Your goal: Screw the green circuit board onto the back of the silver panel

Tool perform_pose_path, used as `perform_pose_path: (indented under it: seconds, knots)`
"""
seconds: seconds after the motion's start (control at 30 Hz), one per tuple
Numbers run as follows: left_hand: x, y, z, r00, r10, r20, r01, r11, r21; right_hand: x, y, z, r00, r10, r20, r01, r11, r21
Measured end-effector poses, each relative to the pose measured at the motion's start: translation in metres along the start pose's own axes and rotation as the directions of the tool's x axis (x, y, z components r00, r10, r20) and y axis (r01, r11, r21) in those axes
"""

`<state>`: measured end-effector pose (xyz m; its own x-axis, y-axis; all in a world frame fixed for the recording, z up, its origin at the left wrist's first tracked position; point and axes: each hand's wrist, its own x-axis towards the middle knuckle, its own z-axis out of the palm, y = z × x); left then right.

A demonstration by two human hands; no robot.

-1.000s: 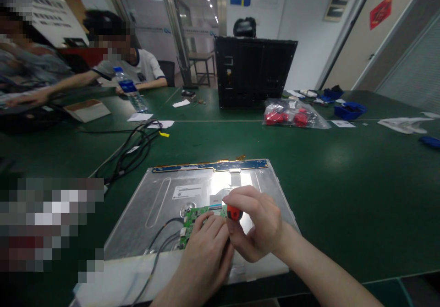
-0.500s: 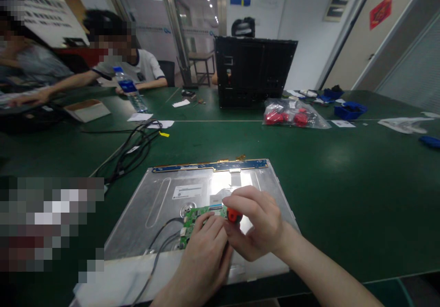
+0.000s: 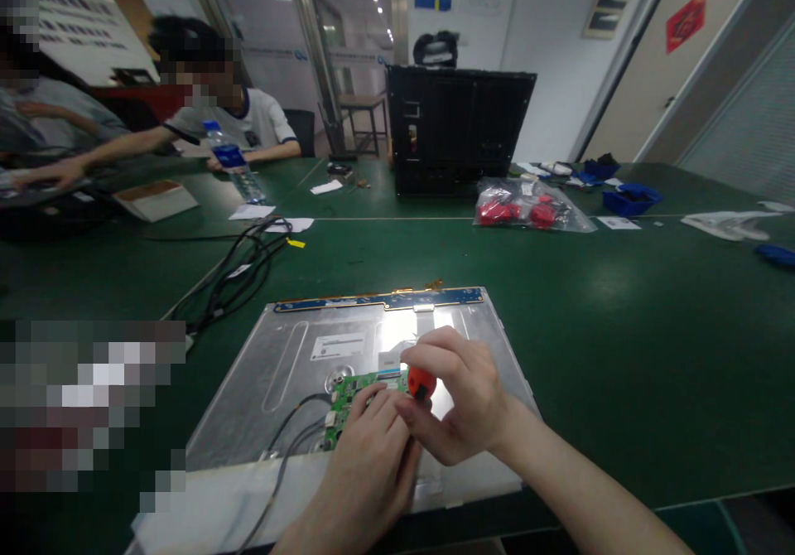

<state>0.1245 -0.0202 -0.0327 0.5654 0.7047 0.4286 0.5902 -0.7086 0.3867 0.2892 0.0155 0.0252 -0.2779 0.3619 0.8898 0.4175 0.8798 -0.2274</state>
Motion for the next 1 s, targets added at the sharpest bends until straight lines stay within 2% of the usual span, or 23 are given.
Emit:
perform_pose_path:
  seconds: [0.17,0.53,1.0]
  knots:
    - [-0.0003,0.0002,-0.0007,1.000,0.002,0.005,-0.002,1.000,0.004,0.0002,-0.0002,-0.0003,0.999,0.015,0.041,-0.019,0.994,0.110]
    - [-0.0015,-0.0009,0.0021,1.000,0.018,-0.015,-0.018,1.000,0.018,-0.0020,0.0002,0.0035,1.000,0.005,0.002,-0.005,0.996,0.085]
    - [0.0004,0.0008,-0.0012,0.997,-0.024,0.072,0.024,1.000,0.000,-0.0077,0.0007,-0.0011,0.996,0.077,-0.035,-0.074,0.994,0.080]
